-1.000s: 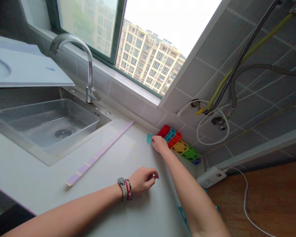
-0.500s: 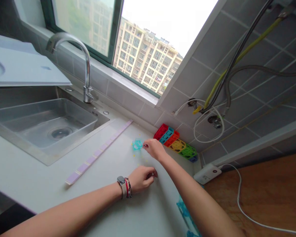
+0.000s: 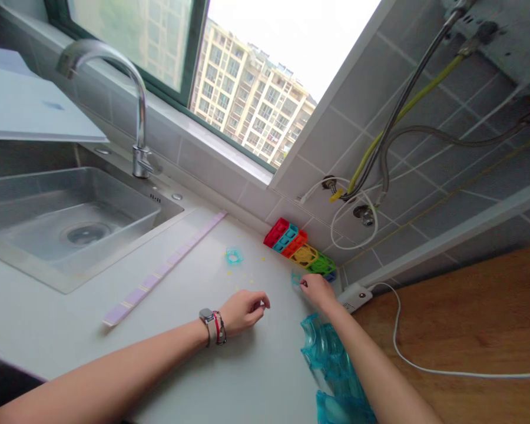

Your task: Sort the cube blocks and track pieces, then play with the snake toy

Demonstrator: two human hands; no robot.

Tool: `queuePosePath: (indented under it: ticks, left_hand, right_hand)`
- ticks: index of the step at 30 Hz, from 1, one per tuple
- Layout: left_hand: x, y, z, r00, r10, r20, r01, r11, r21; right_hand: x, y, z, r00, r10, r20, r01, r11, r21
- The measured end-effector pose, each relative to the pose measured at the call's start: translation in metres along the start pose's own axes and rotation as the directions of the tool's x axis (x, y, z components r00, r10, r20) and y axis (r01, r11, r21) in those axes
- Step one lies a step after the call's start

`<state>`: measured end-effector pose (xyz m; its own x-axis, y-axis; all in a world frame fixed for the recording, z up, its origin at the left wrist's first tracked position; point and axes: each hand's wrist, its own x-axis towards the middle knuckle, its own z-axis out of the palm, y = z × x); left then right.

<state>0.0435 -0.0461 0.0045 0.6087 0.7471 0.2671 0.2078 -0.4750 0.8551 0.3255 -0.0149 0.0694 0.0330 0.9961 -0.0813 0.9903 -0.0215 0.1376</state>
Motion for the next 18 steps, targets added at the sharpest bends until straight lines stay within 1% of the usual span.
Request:
queuePosePath:
  ticks: [3,6,8,10,11,12,14,16,18]
  left_hand:
    - [0.000,0.001,0.000,1.000,-0.007,0.002,0.007,1.000,-0.005]
    - [0.000,0.001,-0.001,1.000,-0.012,0.004,0.012,1.000,-0.011]
    - [0.000,0.000,-0.001,1.000,-0.011,0.003,0.011,1.000,-0.017]
    - [0.000,0.000,0.000,1.000,-0.008,-0.001,0.008,1.000,-0.025]
    - [0.000,-0.001,0.000,1.000,-0.006,-0.003,0.006,1.000,-0.029]
    - [0.000,-0.001,0.000,1.000,-0.003,-0.006,0.003,0.999,-0.032]
    - [0.001,-0.003,0.000,1.000,0.001,-0.012,-0.001,0.999,-0.036]
    - [0.002,-0.006,0.000,1.000,0.006,-0.021,-0.007,0.999,-0.035]
    - [0.003,-0.009,0.000,1.000,0.011,-0.029,-0.011,1.000,-0.026]
  right_hand:
    - [-0.009,0.012,0.008,0.999,0.028,0.026,-0.028,1.000,0.009]
    - [-0.009,0.014,0.007,0.999,0.039,0.027,-0.040,0.999,0.036]
    - [-0.012,0.007,0.001,0.999,0.050,0.015,-0.051,0.997,0.056]
    - [-0.026,-0.008,-0.006,0.999,0.049,-0.016,-0.047,0.993,0.105]
    - [-0.038,-0.020,-0.009,0.998,0.042,-0.038,-0.035,0.988,0.147]
    - [-0.055,-0.033,-0.010,0.996,0.025,-0.081,-0.006,0.973,0.229]
    - [-0.096,-0.063,-0.005,0.989,-0.009,-0.148,0.071,0.907,0.414]
    - [-0.141,-0.093,0.012,0.982,-0.007,-0.189,0.113,0.823,0.557]
    - [-0.180,-0.116,0.038,0.965,0.070,-0.251,0.118,0.742,0.660]
